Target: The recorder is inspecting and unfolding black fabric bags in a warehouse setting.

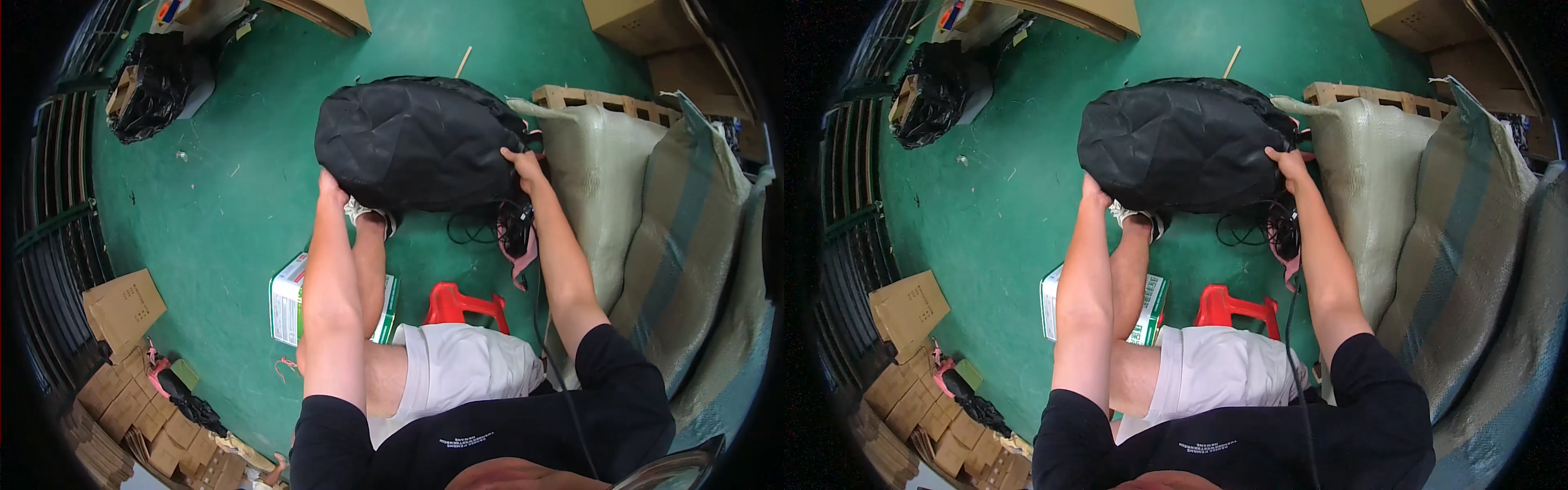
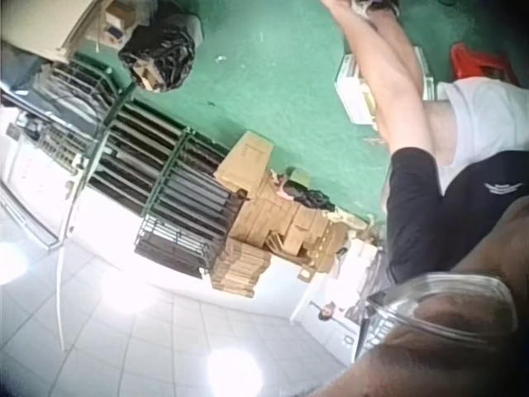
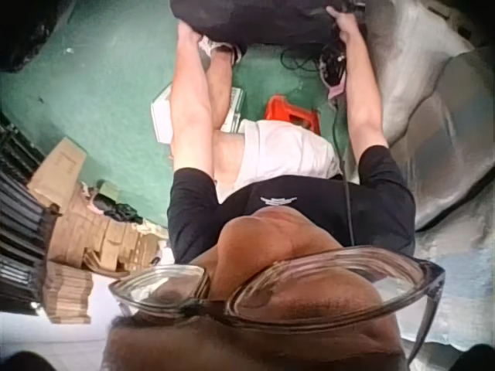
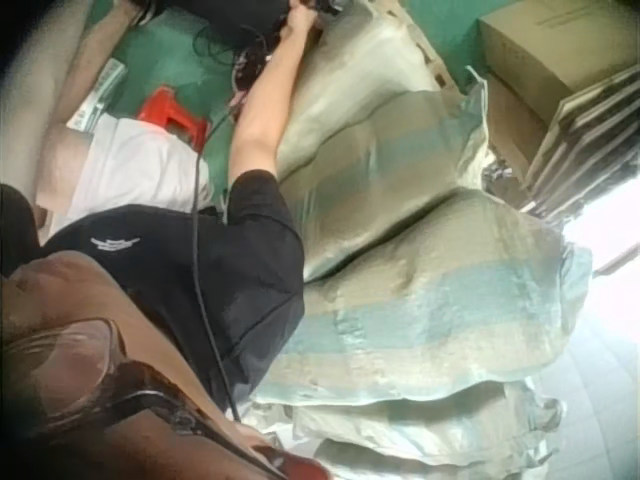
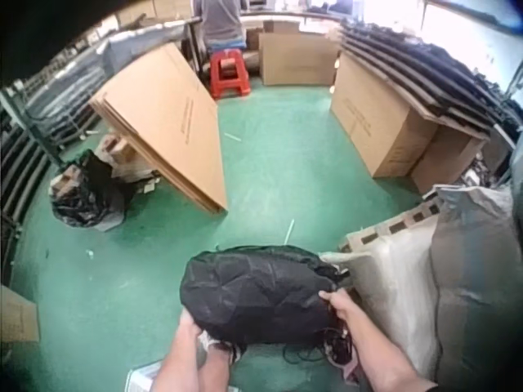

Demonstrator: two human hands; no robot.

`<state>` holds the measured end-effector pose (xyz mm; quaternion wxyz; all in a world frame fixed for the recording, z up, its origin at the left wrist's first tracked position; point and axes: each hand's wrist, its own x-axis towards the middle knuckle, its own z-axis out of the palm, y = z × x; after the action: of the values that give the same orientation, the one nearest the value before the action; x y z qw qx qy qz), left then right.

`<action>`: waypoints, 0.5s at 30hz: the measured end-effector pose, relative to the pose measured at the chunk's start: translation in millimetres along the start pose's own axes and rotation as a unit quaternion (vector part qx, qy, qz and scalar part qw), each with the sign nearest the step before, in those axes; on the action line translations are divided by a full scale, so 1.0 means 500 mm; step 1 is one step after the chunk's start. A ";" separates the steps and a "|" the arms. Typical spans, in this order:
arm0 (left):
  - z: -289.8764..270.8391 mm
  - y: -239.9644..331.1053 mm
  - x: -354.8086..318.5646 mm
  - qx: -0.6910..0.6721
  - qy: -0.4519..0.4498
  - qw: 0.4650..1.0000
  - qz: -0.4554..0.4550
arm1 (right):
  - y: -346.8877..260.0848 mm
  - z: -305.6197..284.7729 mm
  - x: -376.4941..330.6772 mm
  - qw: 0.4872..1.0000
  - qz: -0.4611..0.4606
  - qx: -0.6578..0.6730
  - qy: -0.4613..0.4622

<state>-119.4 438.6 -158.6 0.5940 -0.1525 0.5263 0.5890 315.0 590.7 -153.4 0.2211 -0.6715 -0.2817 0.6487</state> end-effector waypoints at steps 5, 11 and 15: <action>0.059 -0.024 -0.046 -0.007 -0.082 0.996 0.034 | -0.024 -0.012 -0.079 0.985 -0.152 0.076 -0.043; 0.040 -0.004 -0.026 0.057 0.061 0.995 0.062 | 0.012 0.016 -0.046 0.986 -0.138 0.081 0.051; -0.034 0.003 -0.026 0.155 0.288 0.933 0.148 | 0.065 0.015 0.026 0.979 -0.122 -0.064 0.150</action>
<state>-125.1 418.2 -154.1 0.3398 -0.1418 0.7760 0.5121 310.7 574.6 -185.1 0.2950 -0.7343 -0.3662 0.4896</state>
